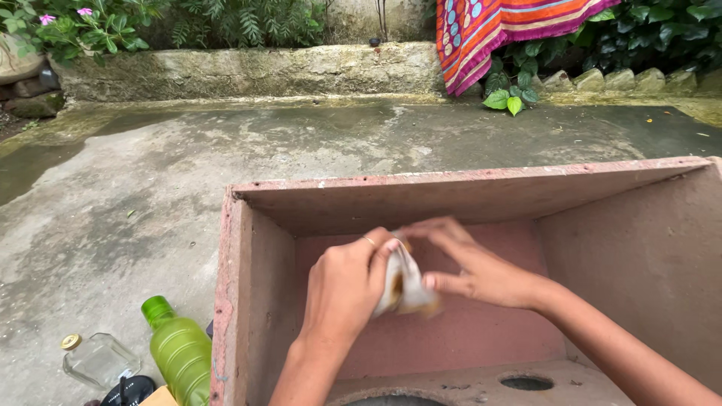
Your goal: The person cleans the interior of a wooden box using a cloth, reaching inside to wipe the corners and surfaces.
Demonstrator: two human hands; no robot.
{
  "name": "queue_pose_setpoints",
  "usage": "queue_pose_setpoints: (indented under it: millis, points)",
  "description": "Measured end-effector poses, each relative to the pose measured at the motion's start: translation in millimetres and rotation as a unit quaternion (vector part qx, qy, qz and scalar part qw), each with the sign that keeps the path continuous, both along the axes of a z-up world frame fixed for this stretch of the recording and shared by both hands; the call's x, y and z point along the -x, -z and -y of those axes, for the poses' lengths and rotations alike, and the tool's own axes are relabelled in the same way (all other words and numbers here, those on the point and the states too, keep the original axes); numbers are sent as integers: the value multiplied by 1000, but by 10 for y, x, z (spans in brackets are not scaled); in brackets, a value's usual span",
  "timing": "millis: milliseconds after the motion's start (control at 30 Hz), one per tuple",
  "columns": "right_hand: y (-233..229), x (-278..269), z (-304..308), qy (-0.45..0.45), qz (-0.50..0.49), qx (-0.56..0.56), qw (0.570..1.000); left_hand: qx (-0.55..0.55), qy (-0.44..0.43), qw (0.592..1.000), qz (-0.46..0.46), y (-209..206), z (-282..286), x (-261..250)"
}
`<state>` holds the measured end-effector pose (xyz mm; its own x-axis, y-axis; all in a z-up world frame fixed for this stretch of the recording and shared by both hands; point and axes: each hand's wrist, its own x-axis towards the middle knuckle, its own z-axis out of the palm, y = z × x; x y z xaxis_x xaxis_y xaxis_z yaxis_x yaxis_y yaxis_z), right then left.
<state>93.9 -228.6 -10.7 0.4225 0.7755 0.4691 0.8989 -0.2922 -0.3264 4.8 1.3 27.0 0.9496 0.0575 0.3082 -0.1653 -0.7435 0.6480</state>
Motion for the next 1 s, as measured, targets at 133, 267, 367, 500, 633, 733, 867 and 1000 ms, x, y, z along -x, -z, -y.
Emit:
queue_pose_setpoints:
  millis: [133, 267, 367, 500, 633, 733, 867, 1000]
  points:
    - [109, 12, -84, -43, -151, 17, 987, -30, 42, 993, 102, -13, 4, -33]
    - [114, -37, -164, 59, -351, 49, 933, -31, 28, 976, 214, -12, -39, -59]
    - [-8, -32, -72, 25, -482, -120, 868, -36, -23, 994, 99, -57, -33, -38]
    - [-88, 11, -159, 64, -563, -112, 817, -62, -29, 995, 68, -121, -28, -44]
    - [-63, 63, -331, 131, -547, -274, 780, -110, -87, 962, 233, -212, -129, -37]
    - [-126, 13, -359, 99, -522, -318, 785, -179, -161, 933, 268, -328, -251, 25]
    - [-87, -128, -369, 92, -475, -266, 834, -217, -268, 878, 332, -456, -386, 53]
    - [-24, -255, -340, 70, -432, -229, 869, -181, -293, 894, 285, -492, -500, 8]
